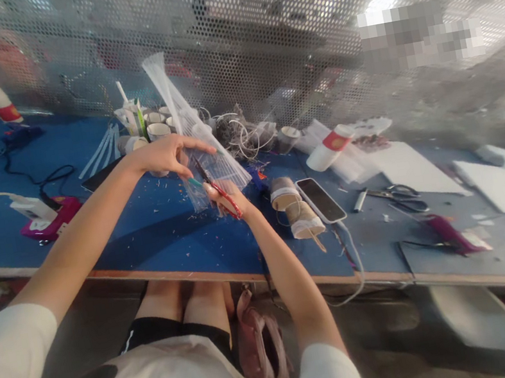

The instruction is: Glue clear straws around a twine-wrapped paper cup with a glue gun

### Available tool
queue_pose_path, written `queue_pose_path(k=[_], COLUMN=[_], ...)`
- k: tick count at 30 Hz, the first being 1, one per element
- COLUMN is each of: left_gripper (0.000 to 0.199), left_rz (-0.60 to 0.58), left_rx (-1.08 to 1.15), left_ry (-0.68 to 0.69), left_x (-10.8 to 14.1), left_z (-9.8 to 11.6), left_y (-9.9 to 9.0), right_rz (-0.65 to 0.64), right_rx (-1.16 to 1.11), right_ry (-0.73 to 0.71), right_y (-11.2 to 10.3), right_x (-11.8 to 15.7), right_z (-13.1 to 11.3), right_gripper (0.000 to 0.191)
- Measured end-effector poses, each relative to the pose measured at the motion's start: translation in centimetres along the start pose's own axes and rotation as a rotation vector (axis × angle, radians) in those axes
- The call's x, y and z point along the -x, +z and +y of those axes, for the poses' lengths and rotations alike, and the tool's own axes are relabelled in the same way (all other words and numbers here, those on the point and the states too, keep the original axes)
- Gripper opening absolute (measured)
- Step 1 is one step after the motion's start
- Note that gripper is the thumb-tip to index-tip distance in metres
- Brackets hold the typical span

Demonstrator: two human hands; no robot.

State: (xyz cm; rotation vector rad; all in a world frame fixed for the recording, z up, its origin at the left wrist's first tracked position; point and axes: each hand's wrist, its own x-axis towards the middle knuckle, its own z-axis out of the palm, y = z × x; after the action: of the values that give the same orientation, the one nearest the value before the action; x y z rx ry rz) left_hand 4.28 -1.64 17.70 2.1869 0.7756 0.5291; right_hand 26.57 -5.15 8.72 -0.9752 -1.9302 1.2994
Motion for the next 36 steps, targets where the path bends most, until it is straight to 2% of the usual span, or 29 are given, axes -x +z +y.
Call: queue_pose_path(k=[9, 13, 17, 21, 26, 30, 36], left_gripper=[0.073, 0.072, 0.071, 0.055, 0.039, 0.048, 0.062], left_rz=[-0.006, -0.019, 0.029, 0.112, 0.182, 0.191, 0.18], left_rx=[0.008, -0.031, -0.024, -0.007, -0.091, -0.116, -0.096], left_ry=[0.034, 0.033, 0.04, 0.069, 0.059, 0.002, 0.01], left_x=[-0.13, -0.12, -0.19, -0.46, -0.47, -0.38, -0.3], left_z=[-0.02, 0.04, -0.27, -0.68, -0.41, -0.47, -0.93], left_y=[0.19, 0.34, 0.24, 0.03, -0.05, -0.11, -0.07], right_rz=[0.035, 0.035, 0.032, 0.045, 0.039, 0.034, 0.029], right_rx=[-0.046, 0.008, 0.012, -0.004, -0.014, -0.019, -0.02], right_ry=[0.005, -0.008, -0.012, -0.013, -0.005, -0.023, -0.034], right_y=[0.31, 0.25, 0.02, -0.07, 0.11, 0.14, -0.05], right_x=[0.04, -0.03, -0.05, -0.02, 0.01, 0.0, -0.1], right_z=[-0.24, -0.2, -0.28, -0.52, -0.39, -0.29, -0.35], right_gripper=[0.071, 0.072, 0.076, 0.077, 0.074, 0.075, 0.074])
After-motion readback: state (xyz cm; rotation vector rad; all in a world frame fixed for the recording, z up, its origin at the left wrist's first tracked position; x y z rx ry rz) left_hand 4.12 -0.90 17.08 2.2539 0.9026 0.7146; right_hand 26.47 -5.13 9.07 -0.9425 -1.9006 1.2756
